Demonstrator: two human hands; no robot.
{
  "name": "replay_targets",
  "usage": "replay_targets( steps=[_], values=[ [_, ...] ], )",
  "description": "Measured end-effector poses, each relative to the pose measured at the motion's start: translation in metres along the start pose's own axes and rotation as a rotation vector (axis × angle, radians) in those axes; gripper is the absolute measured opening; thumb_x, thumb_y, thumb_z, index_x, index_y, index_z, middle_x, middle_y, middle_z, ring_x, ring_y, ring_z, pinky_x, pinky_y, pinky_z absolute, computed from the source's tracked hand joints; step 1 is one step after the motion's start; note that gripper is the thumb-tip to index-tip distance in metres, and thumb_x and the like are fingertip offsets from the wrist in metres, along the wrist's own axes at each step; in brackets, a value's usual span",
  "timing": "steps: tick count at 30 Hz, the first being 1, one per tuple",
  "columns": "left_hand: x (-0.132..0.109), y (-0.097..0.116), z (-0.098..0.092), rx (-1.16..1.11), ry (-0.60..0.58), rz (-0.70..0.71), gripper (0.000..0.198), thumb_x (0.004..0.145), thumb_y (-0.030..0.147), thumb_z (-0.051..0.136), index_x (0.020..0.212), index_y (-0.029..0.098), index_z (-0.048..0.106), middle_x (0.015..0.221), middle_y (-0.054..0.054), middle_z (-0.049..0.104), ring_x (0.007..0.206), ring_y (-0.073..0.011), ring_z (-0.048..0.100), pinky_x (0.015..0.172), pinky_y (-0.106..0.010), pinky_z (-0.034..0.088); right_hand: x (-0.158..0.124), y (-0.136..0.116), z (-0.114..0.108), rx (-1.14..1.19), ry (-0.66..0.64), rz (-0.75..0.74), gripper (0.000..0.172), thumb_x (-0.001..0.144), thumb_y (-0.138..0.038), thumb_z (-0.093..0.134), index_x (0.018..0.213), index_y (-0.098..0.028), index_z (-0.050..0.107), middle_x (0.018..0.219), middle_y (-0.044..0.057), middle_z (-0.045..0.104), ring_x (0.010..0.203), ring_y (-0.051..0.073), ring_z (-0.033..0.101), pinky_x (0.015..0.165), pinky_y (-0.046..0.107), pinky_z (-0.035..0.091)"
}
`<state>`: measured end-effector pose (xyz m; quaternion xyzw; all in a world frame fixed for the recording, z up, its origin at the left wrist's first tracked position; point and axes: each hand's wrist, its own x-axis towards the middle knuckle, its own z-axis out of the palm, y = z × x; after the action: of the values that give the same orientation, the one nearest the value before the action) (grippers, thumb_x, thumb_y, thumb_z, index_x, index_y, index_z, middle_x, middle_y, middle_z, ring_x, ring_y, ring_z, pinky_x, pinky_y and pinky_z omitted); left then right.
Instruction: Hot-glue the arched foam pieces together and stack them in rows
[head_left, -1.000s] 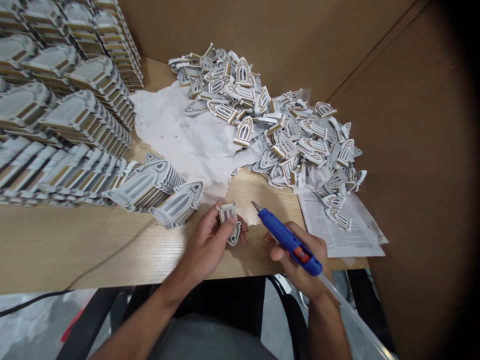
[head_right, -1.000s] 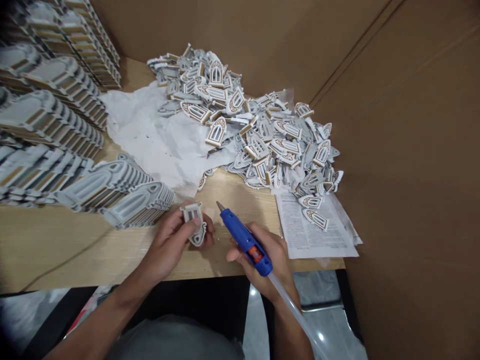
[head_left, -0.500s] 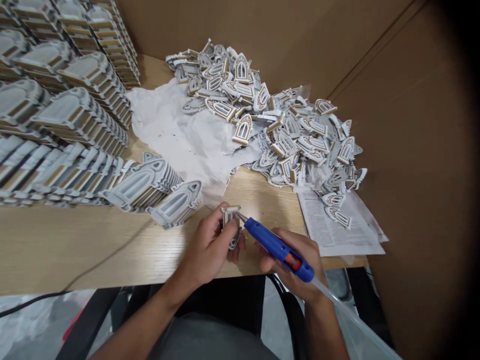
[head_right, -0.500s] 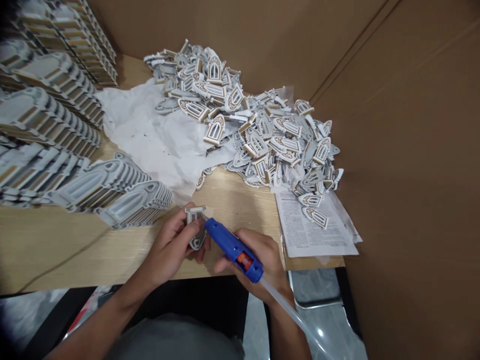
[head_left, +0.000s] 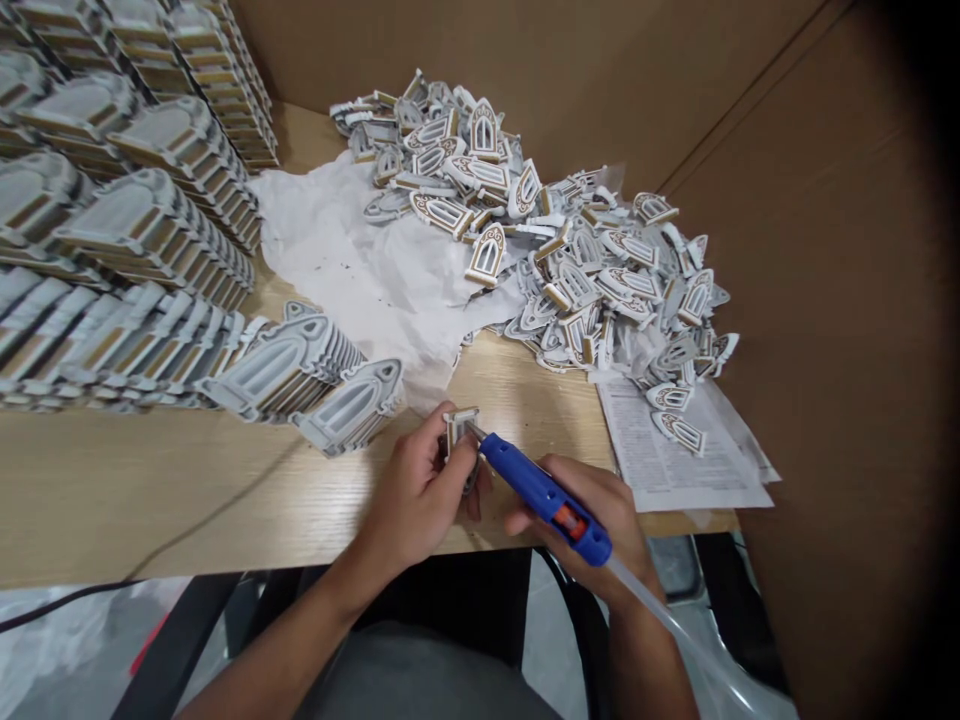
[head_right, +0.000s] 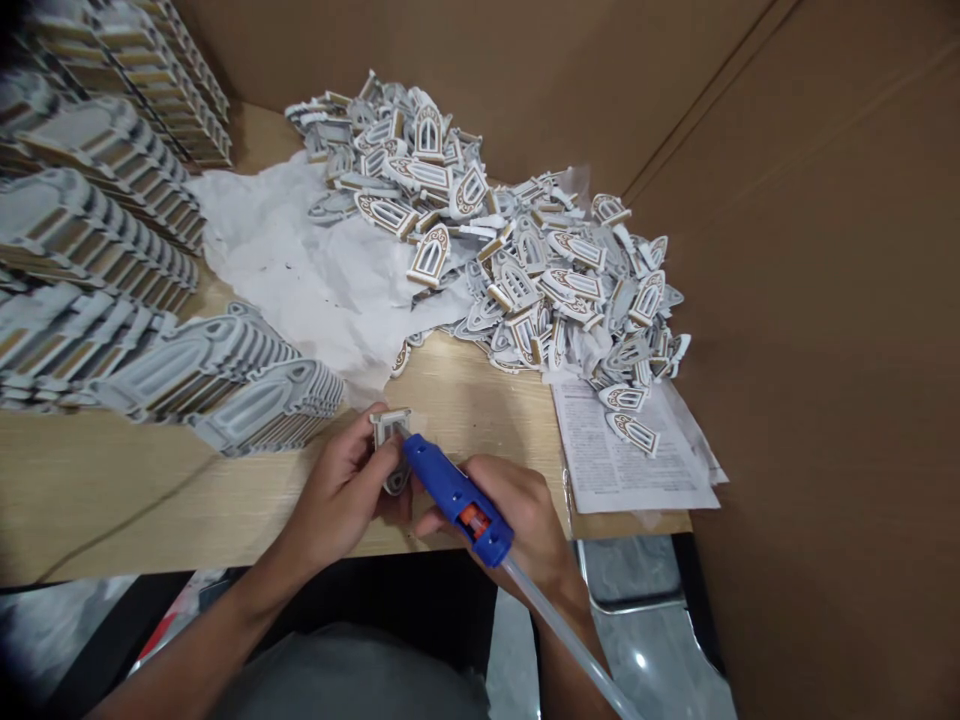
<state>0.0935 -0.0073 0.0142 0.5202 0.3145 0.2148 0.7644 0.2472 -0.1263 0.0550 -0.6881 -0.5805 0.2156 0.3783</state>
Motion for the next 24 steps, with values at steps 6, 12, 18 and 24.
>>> replay_targets(
  steps=[6,12,18,24],
  values=[
    [0.0022,0.0025,0.0008,0.068,0.022,0.027,0.021,0.104,0.038,0.055,0.09,0.023,0.053,0.069,0.005,0.064,0.053,-0.0116,0.061,0.05,-0.021,0.05,-0.0042,0.004,-0.002,-0.072,-0.033,0.014,0.035,0.094,-0.04,0.077,0.072,-0.022,0.056,0.064,-0.004,0.064,0.051,0.01,0.055,0.052,0.023,0.041],
    [0.0008,0.001,0.0003,0.069,-0.013,0.031,0.021,0.105,0.038,0.053,0.09,0.024,0.052,0.069,0.005,0.064,0.052,-0.0134,0.062,0.049,-0.024,0.05,-0.0078,0.0056,-0.0036,-0.039,-0.075,0.043,0.027,0.096,-0.037,0.075,0.076,-0.022,0.063,0.067,-0.003,0.069,0.055,0.012,0.062,0.056,0.024,0.044],
    [0.0002,-0.0017,-0.0007,0.076,-0.021,0.029,0.019,0.105,0.039,0.052,0.092,0.024,0.053,0.07,0.004,0.065,0.052,-0.0143,0.061,0.049,-0.025,0.051,-0.0065,0.0068,-0.0056,-0.04,-0.08,0.04,0.027,0.093,-0.035,0.079,0.075,-0.021,0.064,0.067,-0.003,0.068,0.055,0.011,0.06,0.057,0.023,0.043],
    [-0.0008,-0.0022,-0.0013,0.139,0.002,0.033,0.02,0.105,0.039,0.051,0.093,0.024,0.054,0.07,0.004,0.064,0.054,-0.0139,0.06,0.05,-0.024,0.049,-0.0061,0.0032,-0.008,-0.078,-0.111,0.075,0.027,0.094,-0.034,0.077,0.077,-0.022,0.061,0.069,-0.003,0.064,0.058,0.012,0.057,0.057,0.024,0.042]
  ],
)
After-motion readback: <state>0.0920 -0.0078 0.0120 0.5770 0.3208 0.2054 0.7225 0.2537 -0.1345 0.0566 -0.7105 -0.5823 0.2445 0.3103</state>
